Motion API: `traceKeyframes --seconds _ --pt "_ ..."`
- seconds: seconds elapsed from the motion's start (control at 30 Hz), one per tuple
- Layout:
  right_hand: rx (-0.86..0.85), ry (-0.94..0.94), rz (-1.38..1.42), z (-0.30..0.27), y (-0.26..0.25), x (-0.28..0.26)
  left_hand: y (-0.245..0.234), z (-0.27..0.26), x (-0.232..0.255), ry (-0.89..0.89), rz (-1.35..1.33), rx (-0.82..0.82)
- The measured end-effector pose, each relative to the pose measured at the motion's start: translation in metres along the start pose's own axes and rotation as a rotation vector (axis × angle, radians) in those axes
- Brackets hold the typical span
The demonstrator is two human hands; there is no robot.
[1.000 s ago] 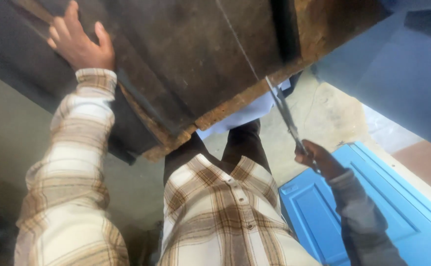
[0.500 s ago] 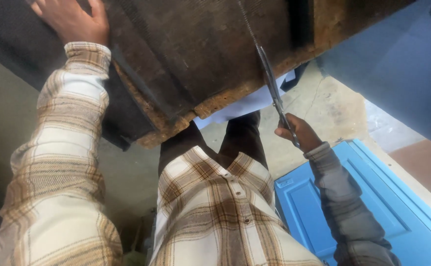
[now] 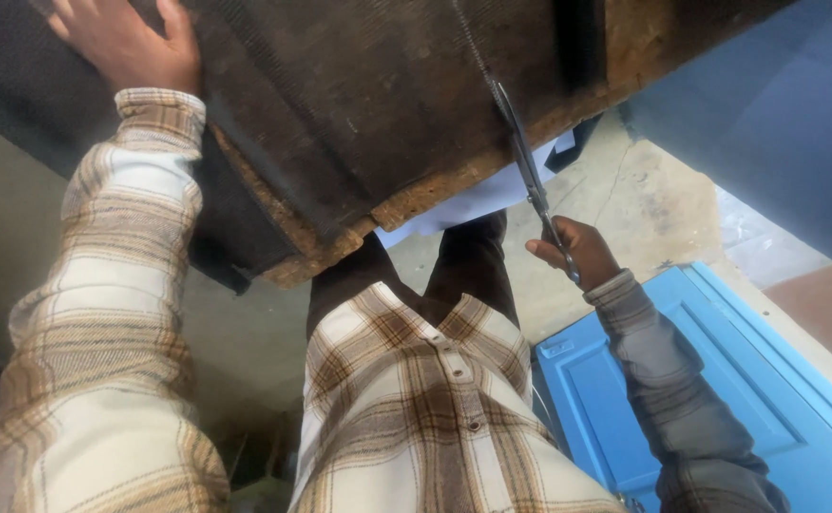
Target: The person uses large shears to cut a dark woven fabric laid on a wooden table. They hold the fabric with one hand while cutting along a straight line with the other, repeating the action across the material.
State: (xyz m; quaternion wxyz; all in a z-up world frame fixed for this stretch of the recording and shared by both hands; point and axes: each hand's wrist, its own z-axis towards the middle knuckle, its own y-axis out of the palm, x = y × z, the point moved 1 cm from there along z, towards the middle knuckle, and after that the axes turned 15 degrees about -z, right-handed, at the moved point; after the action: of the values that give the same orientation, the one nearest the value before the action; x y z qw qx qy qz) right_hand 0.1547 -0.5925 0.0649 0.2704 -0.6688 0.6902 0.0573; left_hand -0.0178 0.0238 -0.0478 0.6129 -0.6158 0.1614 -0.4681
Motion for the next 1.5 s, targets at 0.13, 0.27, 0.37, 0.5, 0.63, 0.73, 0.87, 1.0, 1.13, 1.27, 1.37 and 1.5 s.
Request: traceKeyframes --seconds 0.13,0.27,0.37,0.5,0.63,0.73,0.87,1.0,1.13,1.27,1.37,1.5 --pt "0.039 0.008 -0.071 -0.003 0.004 0.010 -0.002 0.000 0.001 0.015 -0.036 0.007" --pt "0.088 0.039 -0.161 -0.006 0.004 0.013 0.002 -0.005 -0.008 0.032 -0.021 0.019" --pt "0.085 0.047 -0.175 -0.004 0.001 0.018 0.016 -0.013 -0.025 0.012 -0.007 0.012" --pt "0.110 0.029 -0.200 -0.001 0.006 0.026 -0.002 -0.001 0.001 0.109 -0.036 0.067" --pt "0.115 0.057 -0.238 -0.002 0.003 0.021 0.015 -0.017 -0.023 -0.015 -0.021 -0.006" --pt "0.009 0.148 -0.233 0.006 -0.001 0.011 0.018 -0.015 -0.028 -0.004 -0.023 -0.008" --pt "0.027 0.032 -0.196 0.021 -0.005 -0.002 0.019 -0.018 -0.028 -0.047 -0.016 -0.021" --pt "0.045 0.013 -0.190 0.025 -0.011 -0.015 -0.005 -0.003 0.006 -0.015 -0.039 -0.006" --pt "0.073 -0.003 -0.215 0.025 -0.003 -0.002 -0.013 0.003 0.023 -0.045 -0.056 -0.004" --pt "0.073 0.033 -0.201 0.023 -0.002 -0.001 -0.013 0.001 0.024 -0.070 -0.049 -0.037" --pt "0.047 0.033 -0.207 0.023 -0.002 -0.001 -0.016 0.000 0.030 -0.064 -0.039 -0.035" --pt "0.006 0.035 -0.183 0.036 -0.009 -0.018 -0.014 0.002 0.030 -0.058 -0.010 -0.003"
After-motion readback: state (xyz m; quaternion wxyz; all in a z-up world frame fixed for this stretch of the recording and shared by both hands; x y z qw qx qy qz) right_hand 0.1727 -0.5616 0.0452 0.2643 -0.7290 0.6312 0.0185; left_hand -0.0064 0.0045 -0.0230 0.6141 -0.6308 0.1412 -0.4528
